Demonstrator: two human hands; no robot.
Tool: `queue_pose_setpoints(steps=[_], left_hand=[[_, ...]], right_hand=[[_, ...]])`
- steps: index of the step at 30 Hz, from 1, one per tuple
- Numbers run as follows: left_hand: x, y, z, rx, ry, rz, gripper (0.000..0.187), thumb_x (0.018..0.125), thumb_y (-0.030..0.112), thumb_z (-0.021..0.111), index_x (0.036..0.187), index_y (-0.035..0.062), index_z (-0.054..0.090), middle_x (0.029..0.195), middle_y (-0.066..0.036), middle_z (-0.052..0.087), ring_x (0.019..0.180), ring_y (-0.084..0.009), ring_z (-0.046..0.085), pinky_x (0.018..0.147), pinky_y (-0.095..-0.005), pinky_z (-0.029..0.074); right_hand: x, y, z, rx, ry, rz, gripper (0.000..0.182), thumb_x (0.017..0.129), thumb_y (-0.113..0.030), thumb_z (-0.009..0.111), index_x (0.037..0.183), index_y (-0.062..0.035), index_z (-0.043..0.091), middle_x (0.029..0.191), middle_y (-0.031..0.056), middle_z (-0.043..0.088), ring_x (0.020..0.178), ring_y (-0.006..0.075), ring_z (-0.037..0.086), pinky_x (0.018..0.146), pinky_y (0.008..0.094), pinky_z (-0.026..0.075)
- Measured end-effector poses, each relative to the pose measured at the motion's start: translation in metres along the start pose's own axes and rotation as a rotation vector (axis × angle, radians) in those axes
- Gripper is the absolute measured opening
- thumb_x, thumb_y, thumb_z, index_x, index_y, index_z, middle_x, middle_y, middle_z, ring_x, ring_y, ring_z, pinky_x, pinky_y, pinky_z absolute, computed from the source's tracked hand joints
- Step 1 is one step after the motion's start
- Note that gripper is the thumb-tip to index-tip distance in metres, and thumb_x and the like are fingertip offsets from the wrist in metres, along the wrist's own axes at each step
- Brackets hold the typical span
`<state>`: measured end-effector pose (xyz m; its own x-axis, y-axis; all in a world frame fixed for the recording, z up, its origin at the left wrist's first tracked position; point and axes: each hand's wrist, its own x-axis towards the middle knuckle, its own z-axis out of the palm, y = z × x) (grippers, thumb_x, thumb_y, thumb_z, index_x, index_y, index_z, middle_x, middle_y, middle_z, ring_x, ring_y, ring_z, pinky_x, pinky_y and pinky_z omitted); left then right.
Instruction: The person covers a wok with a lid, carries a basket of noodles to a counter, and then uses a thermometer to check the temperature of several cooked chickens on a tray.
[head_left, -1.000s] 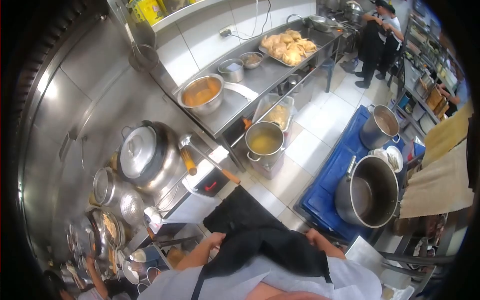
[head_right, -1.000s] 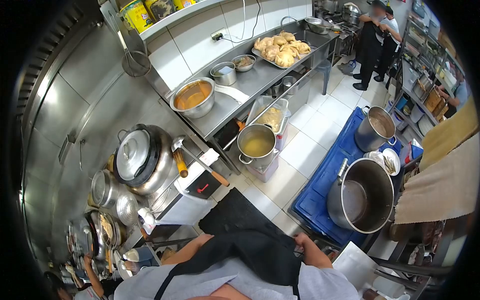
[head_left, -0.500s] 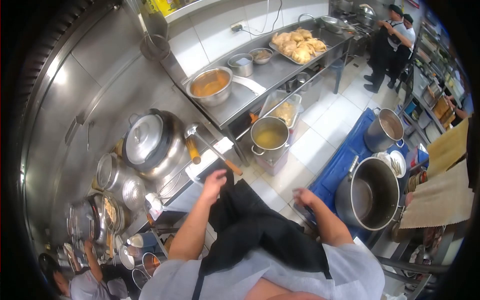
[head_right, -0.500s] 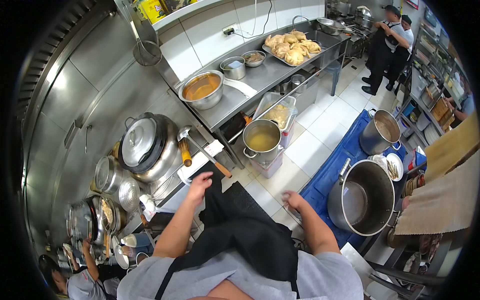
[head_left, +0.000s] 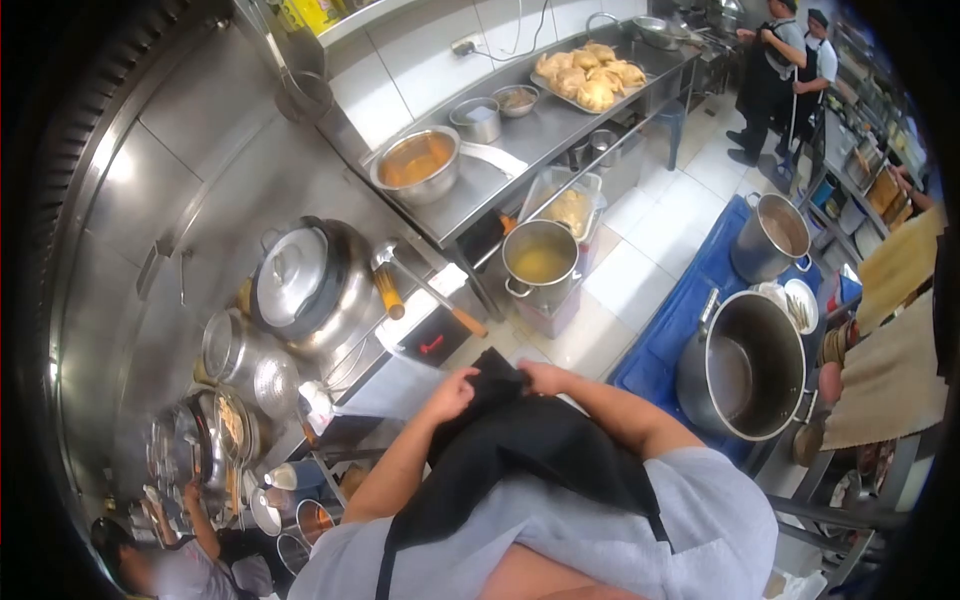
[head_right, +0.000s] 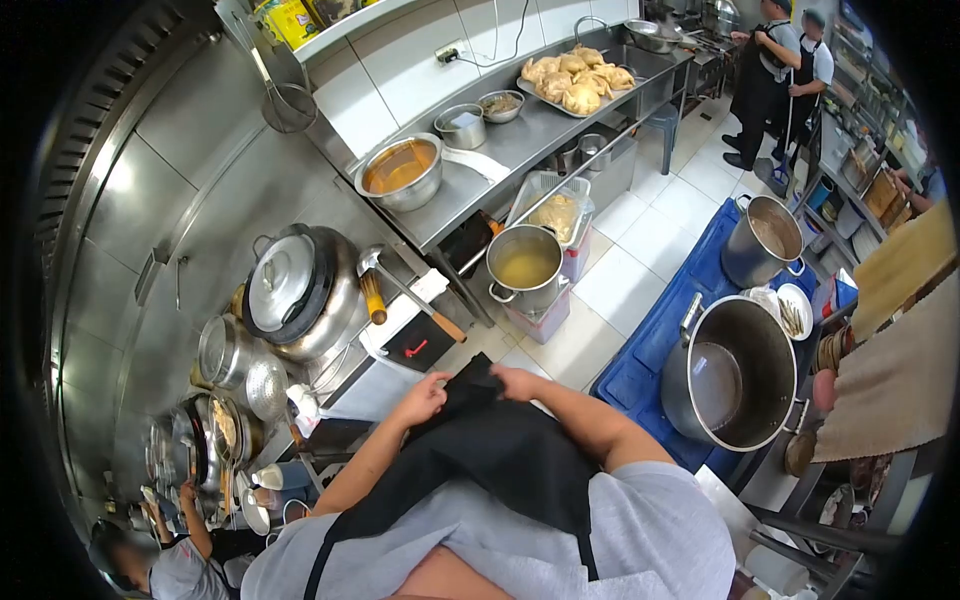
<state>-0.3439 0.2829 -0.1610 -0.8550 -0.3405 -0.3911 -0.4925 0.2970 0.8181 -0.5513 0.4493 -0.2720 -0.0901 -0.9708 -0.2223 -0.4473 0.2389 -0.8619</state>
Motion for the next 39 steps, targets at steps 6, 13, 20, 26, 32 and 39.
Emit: queue_pose_setpoints(steps=[6, 13, 20, 26, 32, 39], left_hand=[[-0.074, -0.150, -0.013, 0.315, 0.073, -0.369, 0.051, 0.075, 0.015, 0.062, 0.124, 0.0040, 0.054, 0.088, -0.017, 0.069, 0.079, -0.0294, 0.068, 0.071, -0.0370, 0.052], [-0.099, -0.192, 0.019, 0.239, -0.151, -0.350, 0.045, 0.077, 0.030, 0.069, 0.113, 0.0039, 0.062, 0.105, -0.021, 0.066, 0.102, -0.0312, 0.063, 0.087, -0.0388, 0.048], [-0.017, -0.059, -0.037, 0.162, -0.050, -0.334, 0.043, 0.084, 0.014, 0.062, 0.124, 0.0030, 0.052, 0.083, -0.009, 0.064, 0.075, -0.0184, 0.063, 0.068, -0.0314, 0.048], [0.007, -0.010, -0.116, 0.149, 0.166, -0.133, 0.044, 0.087, 0.011, 0.057, 0.130, 0.0066, 0.048, 0.093, -0.008, 0.063, 0.079, -0.0140, 0.062, 0.069, -0.0279, 0.047], [0.010, -0.007, -0.201, 0.005, 0.349, -0.042, 0.038, 0.093, 0.009, 0.051, 0.131, 0.0052, 0.047, 0.101, -0.007, 0.065, 0.081, -0.0115, 0.061, 0.070, -0.0239, 0.047], [0.062, 0.003, -0.261, -0.207, 0.610, -0.058, 0.035, 0.092, 0.004, 0.050, 0.127, 0.0008, 0.049, 0.101, -0.009, 0.063, 0.087, -0.0146, 0.060, 0.081, -0.0264, 0.046]], right_hand=[[-0.143, 0.099, -0.017, 0.573, 0.171, 0.586, 0.060, 0.084, -0.021, 0.068, 0.135, -0.0111, 0.039, 0.088, 0.0133, 0.063, 0.063, 0.0200, 0.062, 0.051, 0.0354, 0.051], [-0.210, 0.089, -0.015, 0.768, 0.398, 0.728, 0.027, 0.087, -0.016, 0.061, 0.112, -0.0036, 0.058, 0.081, 0.0080, 0.061, 0.061, 0.0163, 0.058, 0.052, 0.0307, 0.049], [-0.103, -0.033, -0.075, 0.521, 0.371, 0.127, 0.021, 0.090, -0.016, 0.049, 0.079, -0.0011, 0.059, 0.073, 0.0044, 0.061, 0.069, 0.0138, 0.057, 0.066, 0.0294, 0.047], [-0.056, -0.161, -0.184, 0.212, 0.330, -0.360, 0.042, 0.092, -0.035, 0.059, 0.071, 0.0006, 0.056, 0.071, 0.0074, 0.055, 0.067, 0.0201, 0.054, 0.064, 0.0320, 0.044], [-0.055, -0.300, -0.240, 0.123, 0.353, -1.026, 0.071, 0.082, -0.066, 0.049, 0.067, 0.0024, 0.055, 0.077, 0.0134, 0.059, 0.064, 0.0313, 0.057, 0.058, 0.0370, 0.047], [0.044, -0.364, -0.238, 0.338, 0.440, -1.543, 0.066, 0.091, -0.063, 0.042, 0.066, -0.0023, 0.051, 0.072, 0.0167, 0.060, 0.055, 0.0265, 0.056, 0.046, 0.0344, 0.043]])
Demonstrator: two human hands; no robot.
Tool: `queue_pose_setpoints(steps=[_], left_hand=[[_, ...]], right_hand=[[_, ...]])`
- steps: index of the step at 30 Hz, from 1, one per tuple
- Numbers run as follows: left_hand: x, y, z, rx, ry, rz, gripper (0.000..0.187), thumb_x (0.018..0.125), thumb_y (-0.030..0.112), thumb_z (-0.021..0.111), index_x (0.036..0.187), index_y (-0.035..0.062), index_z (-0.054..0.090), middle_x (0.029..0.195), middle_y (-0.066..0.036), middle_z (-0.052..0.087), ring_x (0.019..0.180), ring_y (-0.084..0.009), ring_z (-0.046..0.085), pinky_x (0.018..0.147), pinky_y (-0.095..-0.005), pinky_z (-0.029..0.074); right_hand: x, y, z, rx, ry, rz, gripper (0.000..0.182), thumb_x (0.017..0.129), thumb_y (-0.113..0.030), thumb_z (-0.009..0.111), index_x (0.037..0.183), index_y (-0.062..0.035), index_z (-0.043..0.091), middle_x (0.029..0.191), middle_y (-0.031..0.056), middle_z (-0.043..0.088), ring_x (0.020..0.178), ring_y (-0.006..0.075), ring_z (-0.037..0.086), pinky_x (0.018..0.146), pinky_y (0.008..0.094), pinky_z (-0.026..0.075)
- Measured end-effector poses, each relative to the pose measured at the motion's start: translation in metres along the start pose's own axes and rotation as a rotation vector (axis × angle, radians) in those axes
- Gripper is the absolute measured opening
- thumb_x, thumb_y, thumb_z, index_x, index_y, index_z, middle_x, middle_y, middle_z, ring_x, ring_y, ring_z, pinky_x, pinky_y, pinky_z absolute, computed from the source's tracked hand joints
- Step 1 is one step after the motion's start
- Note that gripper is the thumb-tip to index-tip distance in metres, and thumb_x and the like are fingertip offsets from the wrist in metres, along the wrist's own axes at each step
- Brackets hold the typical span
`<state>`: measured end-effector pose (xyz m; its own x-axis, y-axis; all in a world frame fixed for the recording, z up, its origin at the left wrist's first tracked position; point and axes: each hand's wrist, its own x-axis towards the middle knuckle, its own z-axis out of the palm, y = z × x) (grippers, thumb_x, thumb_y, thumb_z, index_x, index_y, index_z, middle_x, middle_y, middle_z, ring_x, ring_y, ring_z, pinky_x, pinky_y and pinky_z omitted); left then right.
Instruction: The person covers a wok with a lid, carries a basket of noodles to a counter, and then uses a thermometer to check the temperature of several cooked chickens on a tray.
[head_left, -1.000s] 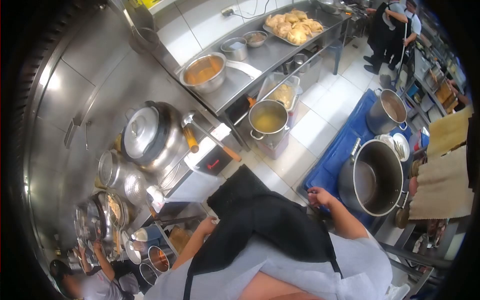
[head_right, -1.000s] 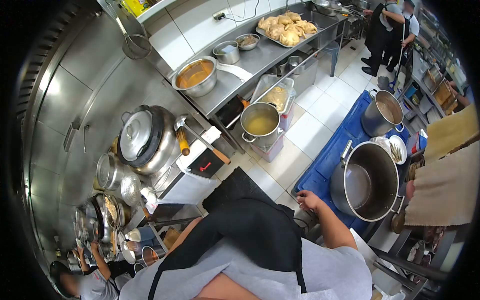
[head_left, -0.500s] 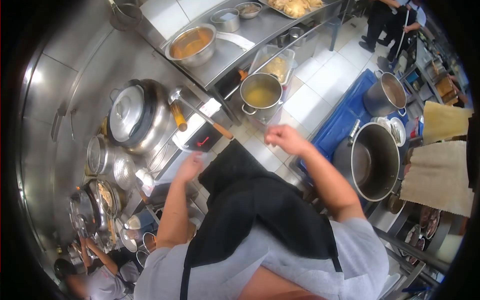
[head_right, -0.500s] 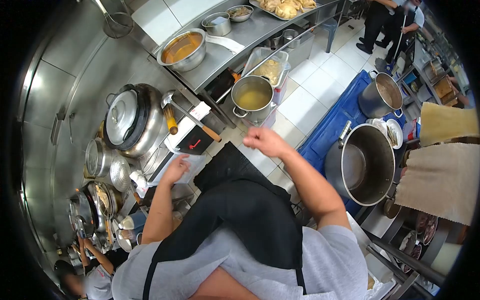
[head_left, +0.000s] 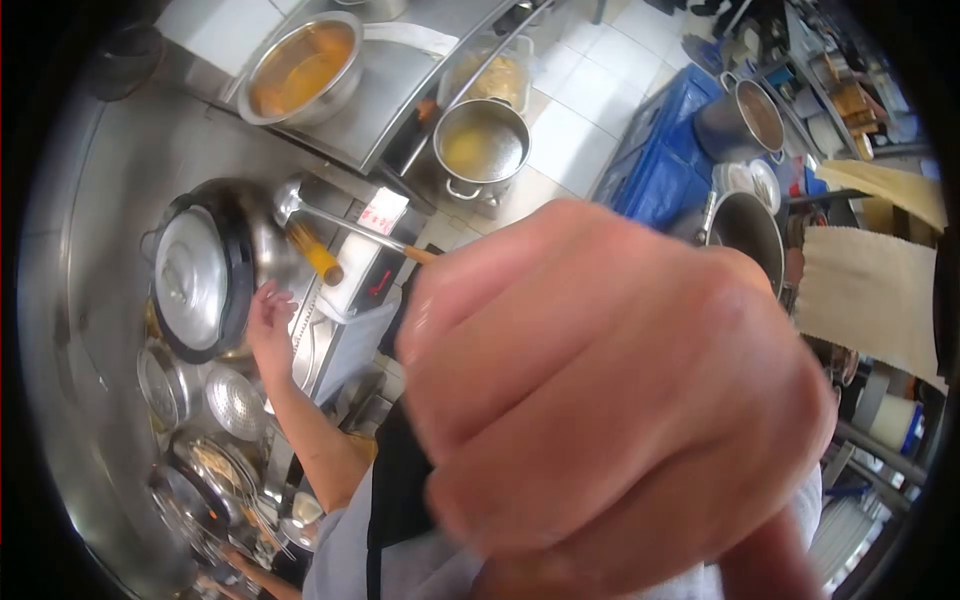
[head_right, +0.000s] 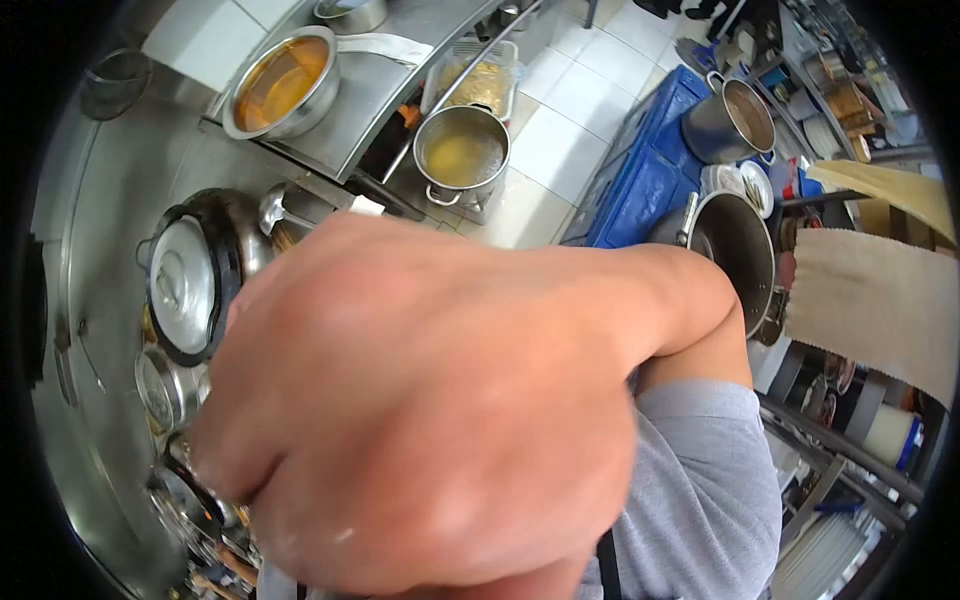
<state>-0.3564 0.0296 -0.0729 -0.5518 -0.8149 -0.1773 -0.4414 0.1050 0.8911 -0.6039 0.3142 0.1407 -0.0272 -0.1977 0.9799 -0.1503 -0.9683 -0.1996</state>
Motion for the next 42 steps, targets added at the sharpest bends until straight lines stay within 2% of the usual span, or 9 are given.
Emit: queue_pose_setpoints(steps=[13, 18, 20, 22, 24, 31, 32, 36, 42], left_hand=[[0.119, 0.055, 0.018, -0.173, -0.253, 0.258, 0.035, 0.093, 0.004, 0.051, 0.127, 0.0006, 0.050, 0.104, -0.009, 0.062, 0.090, -0.0141, 0.059, 0.086, -0.0273, 0.046], [0.138, 0.061, 0.020, -0.135, -0.198, 0.298, 0.033, 0.095, 0.006, 0.051, 0.127, 0.0006, 0.050, 0.103, -0.008, 0.062, 0.086, -0.0134, 0.059, 0.084, -0.0282, 0.049], [0.137, 0.045, 0.029, -0.104, -0.202, 0.240, 0.030, 0.095, 0.007, 0.052, 0.124, 0.0003, 0.051, 0.099, -0.008, 0.062, 0.084, -0.0127, 0.059, 0.082, -0.0278, 0.050], [0.127, 0.027, 0.040, -0.025, -0.223, 0.171, 0.029, 0.094, 0.008, 0.052, 0.122, -0.0002, 0.051, 0.096, -0.007, 0.062, 0.083, -0.0124, 0.059, 0.080, -0.0274, 0.050], [0.107, 0.017, 0.065, 0.067, -0.287, 0.068, 0.027, 0.095, 0.008, 0.052, 0.121, -0.0004, 0.052, 0.094, -0.007, 0.062, 0.082, -0.0124, 0.059, 0.077, -0.0269, 0.049], [0.045, 0.042, 0.184, 0.104, -0.496, -0.490, 0.027, 0.093, 0.004, 0.049, 0.119, -0.0022, 0.052, 0.096, -0.008, 0.063, 0.084, -0.0157, 0.060, 0.081, -0.0300, 0.048], [0.036, 0.018, 0.178, -0.149, -0.457, -0.664, 0.027, 0.093, 0.005, 0.050, 0.119, -0.0026, 0.052, 0.099, -0.009, 0.063, 0.087, -0.0161, 0.060, 0.083, -0.0307, 0.048], [-0.001, -0.065, 0.117, 0.188, -0.439, -1.011, 0.026, 0.093, 0.008, 0.053, 0.116, -0.0026, 0.052, 0.102, -0.011, 0.063, 0.094, -0.0170, 0.060, 0.086, -0.0301, 0.047], [-0.048, -0.022, 0.123, 0.656, -0.548, -0.644, 0.027, 0.094, 0.011, 0.052, 0.119, 0.0005, 0.052, 0.103, -0.012, 0.064, 0.091, -0.0186, 0.063, 0.080, -0.0300, 0.050]], right_hand=[[-0.024, 0.093, -0.068, -0.201, -0.157, 0.491, 0.034, 0.087, -0.037, 0.059, 0.082, -0.0036, 0.066, 0.084, 0.0142, 0.064, 0.075, 0.0310, 0.063, 0.066, 0.0377, 0.052], [-0.290, 0.056, -0.219, -0.740, 0.577, 1.933, 0.045, 0.096, -0.040, 0.048, 0.113, -0.0003, 0.060, 0.101, 0.0136, 0.066, 0.092, 0.0221, 0.061, 0.082, 0.0357, 0.048], [-0.439, -0.024, -0.239, -1.256, -0.077, 2.203, 0.061, 0.085, -0.042, 0.059, 0.128, 0.0014, 0.050, 0.125, 0.0272, 0.055, 0.119, 0.0404, 0.051, 0.100, 0.0425, 0.041], [-0.506, -0.083, -0.218, -1.026, 0.174, 2.582, 0.072, 0.081, -0.037, 0.066, 0.135, 0.0032, 0.041, 0.130, 0.0280, 0.051, 0.120, 0.0376, 0.051, 0.104, 0.0383, 0.040], [-0.507, -0.096, -0.198, -0.877, 0.509, 2.769, 0.069, 0.083, -0.033, 0.067, 0.132, 0.0044, 0.035, 0.103, 0.0252, 0.063, 0.079, 0.0383, 0.068, 0.056, 0.0475, 0.056], [-0.667, 0.019, -0.301, -0.478, 1.055, 2.293, 0.078, 0.083, -0.038, 0.068, 0.137, 0.0054, 0.032, 0.080, 0.0157, 0.063, 0.052, 0.0214, 0.058, 0.042, 0.0372, 0.046], [-0.748, 0.053, -0.336, -0.665, 0.406, 2.235, 0.087, 0.080, -0.043, 0.069, 0.140, 0.0079, 0.030, 0.083, 0.0189, 0.065, 0.057, 0.0230, 0.061, 0.050, 0.0370, 0.049], [-0.687, 0.222, -0.440, -0.689, 0.995, 2.026, 0.099, 0.072, -0.049, 0.075, 0.140, 0.0075, 0.031, 0.135, 0.0305, 0.045, 0.127, 0.0371, 0.045, 0.105, 0.0388, 0.038], [-0.713, 0.291, -0.484, -0.860, 0.743, 2.273, 0.048, 0.075, -0.030, 0.068, 0.108, 0.0040, 0.061, 0.109, 0.0272, 0.063, 0.105, 0.0398, 0.060, 0.093, 0.0422, 0.047]])
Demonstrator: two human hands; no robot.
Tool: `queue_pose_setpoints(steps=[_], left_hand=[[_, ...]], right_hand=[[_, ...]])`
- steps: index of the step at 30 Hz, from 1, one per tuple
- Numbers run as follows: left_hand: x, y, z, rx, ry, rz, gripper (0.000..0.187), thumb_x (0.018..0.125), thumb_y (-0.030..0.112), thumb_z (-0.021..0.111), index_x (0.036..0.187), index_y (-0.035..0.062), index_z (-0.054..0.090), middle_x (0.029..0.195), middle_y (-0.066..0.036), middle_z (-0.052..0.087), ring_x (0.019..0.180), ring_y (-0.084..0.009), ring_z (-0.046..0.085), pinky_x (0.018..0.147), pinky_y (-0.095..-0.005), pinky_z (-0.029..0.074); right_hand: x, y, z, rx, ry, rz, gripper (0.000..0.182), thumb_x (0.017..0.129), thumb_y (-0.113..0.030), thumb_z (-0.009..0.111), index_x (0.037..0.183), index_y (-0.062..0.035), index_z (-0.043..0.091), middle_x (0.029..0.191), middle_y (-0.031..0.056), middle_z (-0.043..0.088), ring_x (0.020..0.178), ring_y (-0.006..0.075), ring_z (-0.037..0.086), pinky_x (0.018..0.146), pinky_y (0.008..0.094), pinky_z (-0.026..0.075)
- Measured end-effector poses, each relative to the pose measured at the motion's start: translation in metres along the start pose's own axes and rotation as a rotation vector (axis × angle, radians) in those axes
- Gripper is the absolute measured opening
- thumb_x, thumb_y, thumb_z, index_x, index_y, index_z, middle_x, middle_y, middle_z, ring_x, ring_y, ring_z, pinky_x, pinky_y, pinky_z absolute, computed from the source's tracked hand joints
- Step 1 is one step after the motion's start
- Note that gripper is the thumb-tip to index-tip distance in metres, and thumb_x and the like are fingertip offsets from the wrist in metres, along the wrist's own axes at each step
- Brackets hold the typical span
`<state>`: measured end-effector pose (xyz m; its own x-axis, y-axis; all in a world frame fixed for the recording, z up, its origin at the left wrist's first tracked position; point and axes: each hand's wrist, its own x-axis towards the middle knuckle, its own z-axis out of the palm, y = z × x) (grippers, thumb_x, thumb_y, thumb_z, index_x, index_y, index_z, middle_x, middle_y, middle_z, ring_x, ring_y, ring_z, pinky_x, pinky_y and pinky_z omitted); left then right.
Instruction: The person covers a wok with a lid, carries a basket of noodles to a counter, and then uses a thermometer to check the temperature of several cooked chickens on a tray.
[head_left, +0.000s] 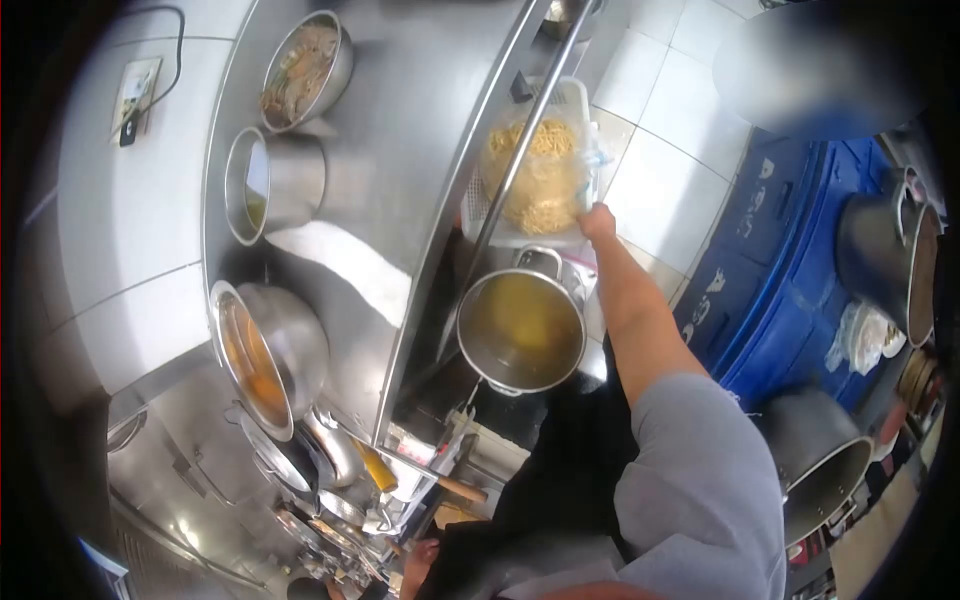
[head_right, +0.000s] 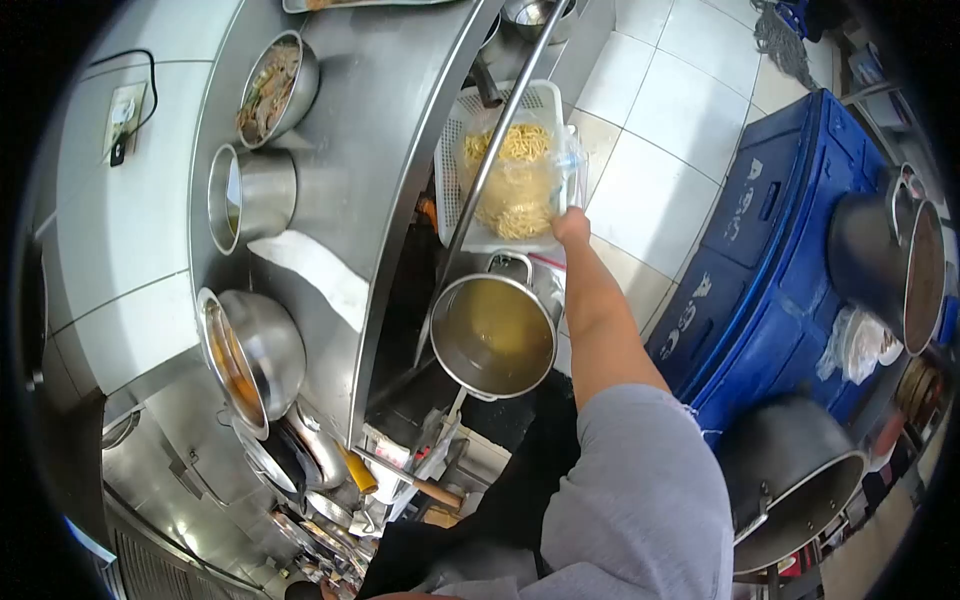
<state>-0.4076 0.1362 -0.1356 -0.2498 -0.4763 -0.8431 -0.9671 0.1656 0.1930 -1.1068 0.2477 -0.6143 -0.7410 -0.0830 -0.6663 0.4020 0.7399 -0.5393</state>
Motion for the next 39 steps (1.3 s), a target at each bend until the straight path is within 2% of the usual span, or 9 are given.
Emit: queue_pose_setpoints(steps=[15, 16, 22, 23, 26, 29, 31, 33, 39], left_hand=[[-0.028, 0.161, -0.031, -0.458, -0.014, -0.312, 0.031, 0.093, 0.019, 0.055, 0.118, 0.0020, 0.057, 0.100, -0.008, 0.065, 0.086, -0.0165, 0.062, 0.081, -0.0340, 0.048], [-0.014, 0.115, -0.030, -0.536, -0.104, -0.267, 0.031, 0.091, 0.006, 0.052, 0.122, 0.0027, 0.050, 0.104, -0.013, 0.064, 0.079, -0.0175, 0.065, 0.063, -0.0297, 0.051], [0.041, 0.022, 0.007, -0.494, -0.136, -0.025, 0.024, 0.092, 0.011, 0.050, 0.113, 0.0044, 0.058, 0.096, -0.008, 0.066, 0.083, -0.0151, 0.063, 0.068, -0.0272, 0.049], [0.043, 0.039, 0.002, -0.673, -0.206, -0.023, 0.023, 0.092, 0.013, 0.050, 0.111, 0.0047, 0.060, 0.095, -0.006, 0.067, 0.086, -0.0146, 0.062, 0.071, -0.0276, 0.049], [0.050, 0.066, -0.008, 0.097, 0.137, 0.338, 0.032, 0.098, 0.031, 0.042, 0.114, 0.0093, 0.058, 0.088, -0.005, 0.063, 0.079, -0.0138, 0.059, 0.071, -0.0294, 0.048], [0.049, 0.116, -0.030, -0.151, 0.076, 0.457, 0.034, 0.096, 0.027, 0.049, 0.125, 0.0087, 0.056, 0.096, -0.012, 0.066, 0.090, -0.0247, 0.063, 0.083, -0.0361, 0.049], [0.069, 0.125, -0.024, -0.091, 0.262, 0.757, 0.029, 0.096, 0.023, 0.051, 0.120, 0.0066, 0.057, 0.103, -0.012, 0.066, 0.096, -0.0227, 0.064, 0.083, -0.0335, 0.050], [0.069, 0.152, -0.024, -0.304, 0.315, 1.007, 0.028, 0.094, 0.018, 0.055, 0.120, 0.0062, 0.055, 0.110, -0.011, 0.064, 0.104, -0.0201, 0.062, 0.089, -0.0329, 0.049], [0.023, 0.169, -0.041, -0.805, -0.107, 0.983, 0.078, 0.091, 0.044, 0.059, 0.147, 0.0058, 0.021, 0.147, -0.023, 0.032, 0.133, -0.0276, 0.038, 0.099, -0.0432, 0.041]], right_hand=[[-0.052, 0.033, -0.202, -0.025, 0.050, -0.092, 0.036, 0.068, -0.015, 0.057, 0.095, 0.0076, 0.064, 0.097, 0.0314, 0.063, 0.095, 0.0413, 0.063, 0.083, 0.0424, 0.049], [-0.066, 0.041, -0.217, -0.051, 0.109, -0.054, 0.035, 0.068, -0.015, 0.057, 0.095, 0.0078, 0.063, 0.097, 0.0314, 0.063, 0.096, 0.0416, 0.063, 0.084, 0.0428, 0.049], [-0.180, 0.087, -0.293, -0.072, 0.419, -0.041, 0.031, 0.072, -0.019, 0.059, 0.092, 0.0046, 0.064, 0.089, 0.0252, 0.067, 0.085, 0.0371, 0.066, 0.074, 0.0439, 0.049], [-0.187, 0.107, -0.304, -0.148, 0.457, -0.153, 0.030, 0.073, -0.020, 0.060, 0.090, 0.0052, 0.064, 0.083, 0.0231, 0.066, 0.076, 0.0342, 0.065, 0.069, 0.0433, 0.049], [-0.232, 0.148, -0.331, 0.009, 0.606, -0.339, 0.021, 0.073, -0.010, 0.053, 0.078, 0.0099, 0.059, 0.072, 0.0137, 0.062, 0.063, 0.0218, 0.052, 0.058, 0.0417, 0.042], [-0.282, 0.160, -0.356, 0.089, 0.641, -0.471, 0.022, 0.069, -0.005, 0.051, 0.078, 0.0143, 0.057, 0.069, 0.0127, 0.058, 0.059, 0.0181, 0.048, 0.054, 0.0371, 0.042], [-0.250, 0.224, -0.404, -0.139, 0.358, -0.529, 0.035, 0.075, -0.014, 0.061, 0.099, 0.0123, 0.056, 0.085, 0.0165, 0.059, 0.076, 0.0248, 0.055, 0.068, 0.0386, 0.047], [-0.305, 0.230, -0.417, -0.685, 0.535, -0.695, 0.041, 0.084, -0.038, 0.064, 0.071, 0.0016, 0.066, 0.067, 0.0191, 0.062, 0.061, 0.0320, 0.059, 0.054, 0.0473, 0.047], [-0.471, 0.077, -0.301, -0.367, 0.134, -0.963, 0.033, 0.080, -0.026, 0.063, 0.086, 0.0057, 0.061, 0.077, 0.0158, 0.060, 0.070, 0.0276, 0.057, 0.062, 0.0423, 0.046]])
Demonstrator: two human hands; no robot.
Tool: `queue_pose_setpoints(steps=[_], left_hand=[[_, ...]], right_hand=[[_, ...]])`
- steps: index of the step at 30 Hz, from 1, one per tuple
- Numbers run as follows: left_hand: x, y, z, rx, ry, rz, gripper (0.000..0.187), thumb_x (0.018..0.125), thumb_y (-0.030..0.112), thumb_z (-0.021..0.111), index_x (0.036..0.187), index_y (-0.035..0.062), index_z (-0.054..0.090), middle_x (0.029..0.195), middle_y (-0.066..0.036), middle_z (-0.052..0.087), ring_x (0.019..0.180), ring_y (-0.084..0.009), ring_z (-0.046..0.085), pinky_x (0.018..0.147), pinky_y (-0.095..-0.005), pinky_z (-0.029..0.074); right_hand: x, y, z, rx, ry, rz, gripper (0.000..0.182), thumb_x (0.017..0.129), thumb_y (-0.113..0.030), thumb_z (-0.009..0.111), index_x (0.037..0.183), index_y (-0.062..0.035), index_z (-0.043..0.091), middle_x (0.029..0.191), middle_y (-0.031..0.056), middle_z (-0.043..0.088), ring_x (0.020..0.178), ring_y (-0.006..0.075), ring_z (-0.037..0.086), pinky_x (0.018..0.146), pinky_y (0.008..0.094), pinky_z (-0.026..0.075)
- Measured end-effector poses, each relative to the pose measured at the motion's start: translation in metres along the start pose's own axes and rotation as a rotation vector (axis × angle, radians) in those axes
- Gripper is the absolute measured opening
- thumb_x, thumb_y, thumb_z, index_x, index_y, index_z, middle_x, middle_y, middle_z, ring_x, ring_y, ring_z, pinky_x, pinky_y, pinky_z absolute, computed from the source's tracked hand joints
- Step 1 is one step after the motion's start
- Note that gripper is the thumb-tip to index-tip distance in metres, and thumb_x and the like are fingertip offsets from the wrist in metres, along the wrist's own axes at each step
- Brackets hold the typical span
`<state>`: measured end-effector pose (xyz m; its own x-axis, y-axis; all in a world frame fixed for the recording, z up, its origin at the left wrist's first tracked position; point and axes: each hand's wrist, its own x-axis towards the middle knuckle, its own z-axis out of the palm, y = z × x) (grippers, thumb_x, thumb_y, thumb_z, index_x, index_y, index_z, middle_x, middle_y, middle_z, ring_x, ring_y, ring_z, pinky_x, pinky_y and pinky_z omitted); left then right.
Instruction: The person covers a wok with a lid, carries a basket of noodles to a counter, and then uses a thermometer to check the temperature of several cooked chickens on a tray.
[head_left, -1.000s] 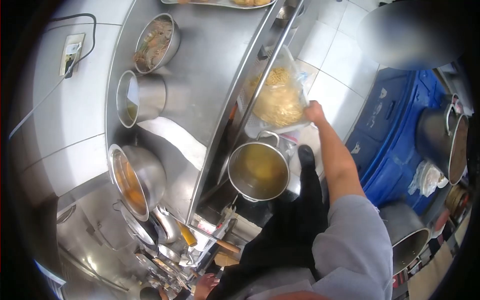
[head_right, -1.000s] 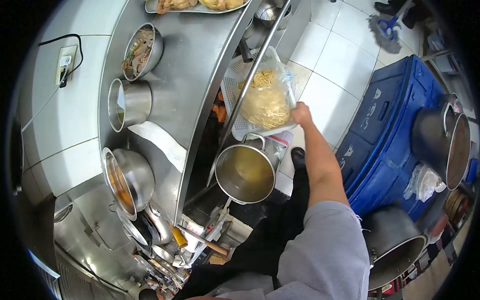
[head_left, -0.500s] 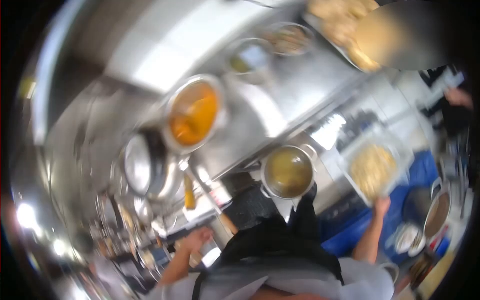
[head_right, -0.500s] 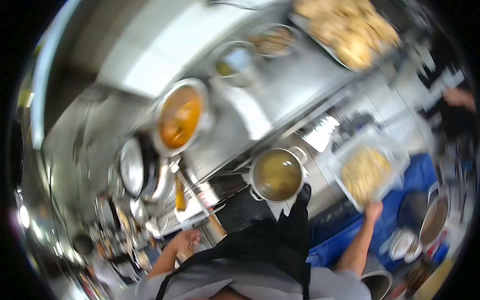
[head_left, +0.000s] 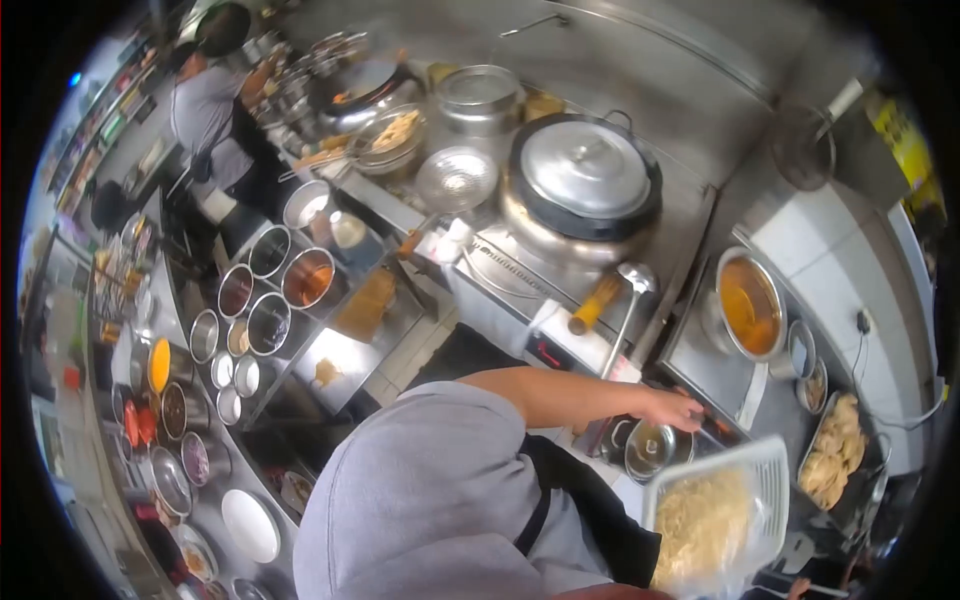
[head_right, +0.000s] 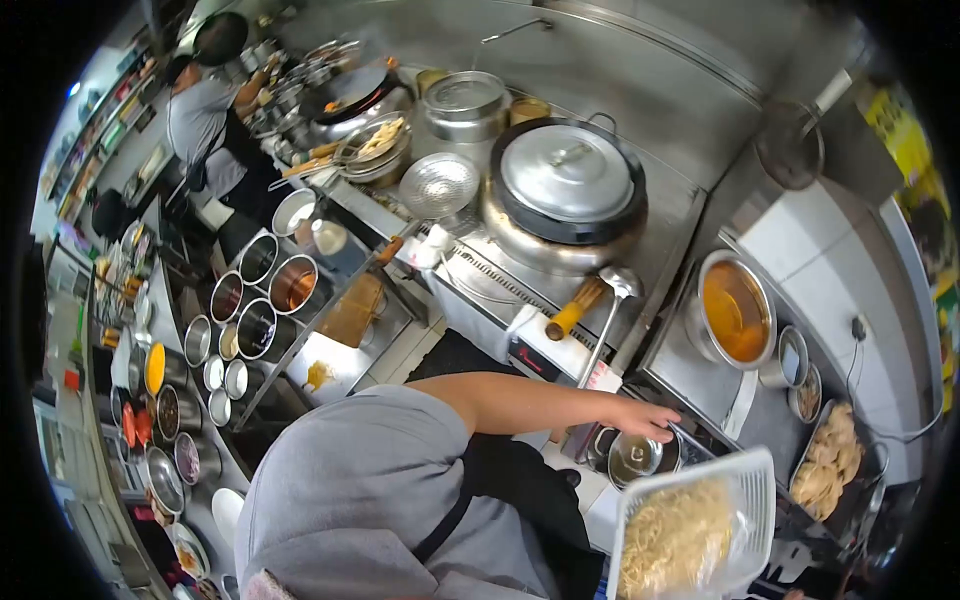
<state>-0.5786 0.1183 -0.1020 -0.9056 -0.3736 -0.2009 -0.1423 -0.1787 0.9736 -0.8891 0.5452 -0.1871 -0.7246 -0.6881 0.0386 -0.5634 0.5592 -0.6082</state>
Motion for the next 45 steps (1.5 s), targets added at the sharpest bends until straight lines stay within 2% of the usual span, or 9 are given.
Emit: queue_pose_setpoints(steps=[2, 4, 12, 16, 23, 32, 39, 41, 45], left_hand=[[-0.041, 0.030, -0.002, -0.095, -0.124, 0.043, 0.084, 0.089, 0.040, 0.063, 0.149, 0.0069, 0.015, 0.148, -0.020, 0.030, 0.136, -0.0247, 0.030, 0.101, -0.0439, 0.039], [-0.058, 0.006, -0.012, -0.152, 0.118, 0.550, 0.092, 0.077, 0.013, 0.072, 0.149, 0.0063, 0.015, 0.148, -0.014, 0.030, 0.134, -0.0236, 0.029, 0.110, -0.0385, 0.025], [-0.244, -0.015, -0.066, 0.181, 0.989, 0.511, 0.083, 0.073, -0.002, 0.061, 0.147, 0.0019, 0.022, 0.140, -0.016, 0.040, 0.133, -0.0231, 0.034, 0.109, -0.0334, 0.029], [-0.315, 0.020, -0.010, 0.135, 1.358, 0.187, 0.067, 0.068, -0.006, 0.060, 0.132, 0.0010, 0.043, 0.124, -0.011, 0.054, 0.114, -0.0199, 0.052, 0.100, -0.0332, 0.040], [-0.356, 0.022, 0.082, -0.081, 1.607, 0.592, 0.072, 0.068, -0.017, 0.038, 0.138, -0.0026, 0.033, 0.130, -0.015, 0.053, 0.122, -0.0226, 0.052, 0.103, -0.0339, 0.040], [-0.381, 0.035, 0.157, 0.196, 2.035, 0.437, 0.066, 0.071, -0.009, 0.046, 0.136, -0.0040, 0.039, 0.127, -0.016, 0.055, 0.118, -0.0215, 0.052, 0.101, -0.0342, 0.040], [-0.398, 0.007, 0.203, -0.221, 2.051, 0.347, 0.065, 0.069, -0.011, 0.052, 0.132, -0.0010, 0.045, 0.120, -0.013, 0.058, 0.115, -0.0205, 0.054, 0.097, -0.0319, 0.043], [-0.426, -0.030, 0.200, -0.100, 2.117, 0.310, 0.064, 0.069, -0.011, 0.052, 0.132, -0.0006, 0.046, 0.120, -0.013, 0.058, 0.113, -0.0212, 0.054, 0.097, -0.0322, 0.043], [-0.463, -0.039, 0.204, -0.030, 2.154, 0.324, 0.070, 0.068, -0.012, 0.049, 0.136, -0.0011, 0.040, 0.120, -0.011, 0.058, 0.113, -0.0173, 0.055, 0.097, -0.0305, 0.042]], right_hand=[[0.007, -0.097, 0.018, 0.184, -0.061, -0.023, 0.032, 0.078, -0.022, 0.063, 0.091, 0.0073, 0.059, 0.082, 0.0145, 0.060, 0.073, 0.0259, 0.056, 0.065, 0.0404, 0.046], [0.007, -0.182, 0.034, 0.373, -0.151, -0.034, 0.034, 0.076, -0.017, 0.063, 0.097, 0.0089, 0.057, 0.086, 0.0132, 0.059, 0.077, 0.0242, 0.055, 0.069, 0.0384, 0.046], [0.002, -0.397, 0.079, 0.588, -0.537, -0.426, 0.025, 0.075, -0.006, 0.055, 0.096, 0.0070, 0.062, 0.087, 0.0069, 0.063, 0.073, 0.0151, 0.058, 0.067, 0.0301, 0.047], [0.045, -0.403, 0.114, 0.420, -0.796, -0.472, 0.027, 0.078, -0.011, 0.061, 0.101, 0.0031, 0.064, 0.089, 0.0082, 0.067, 0.081, 0.0136, 0.060, 0.072, 0.0313, 0.048], [0.047, -0.419, 0.167, 0.487, -0.989, -0.669, 0.015, 0.079, -0.009, 0.062, 0.087, 0.0023, 0.065, 0.070, 0.0087, 0.065, 0.063, 0.0128, 0.058, 0.061, 0.0306, 0.047], [0.018, -0.445, 0.182, 0.615, -0.735, -1.344, 0.021, 0.078, -0.005, 0.061, 0.096, 0.0047, 0.063, 0.089, 0.0101, 0.069, 0.078, 0.0137, 0.062, 0.067, 0.0298, 0.049], [-0.014, -0.474, 0.151, 0.264, -1.405, -0.863, 0.026, 0.079, -0.010, 0.060, 0.101, 0.0039, 0.064, 0.090, 0.0135, 0.069, 0.082, 0.0200, 0.064, 0.075, 0.0357, 0.049], [-0.035, -0.470, 0.169, 0.232, -1.279, -1.126, 0.027, 0.080, -0.011, 0.061, 0.102, 0.0034, 0.065, 0.089, 0.0103, 0.069, 0.081, 0.0178, 0.062, 0.076, 0.0337, 0.049], [-0.079, -0.479, 0.199, 0.398, -1.430, -0.916, 0.030, 0.078, -0.006, 0.061, 0.106, 0.0047, 0.063, 0.098, 0.0078, 0.067, 0.086, 0.0156, 0.060, 0.080, 0.0317, 0.048]])
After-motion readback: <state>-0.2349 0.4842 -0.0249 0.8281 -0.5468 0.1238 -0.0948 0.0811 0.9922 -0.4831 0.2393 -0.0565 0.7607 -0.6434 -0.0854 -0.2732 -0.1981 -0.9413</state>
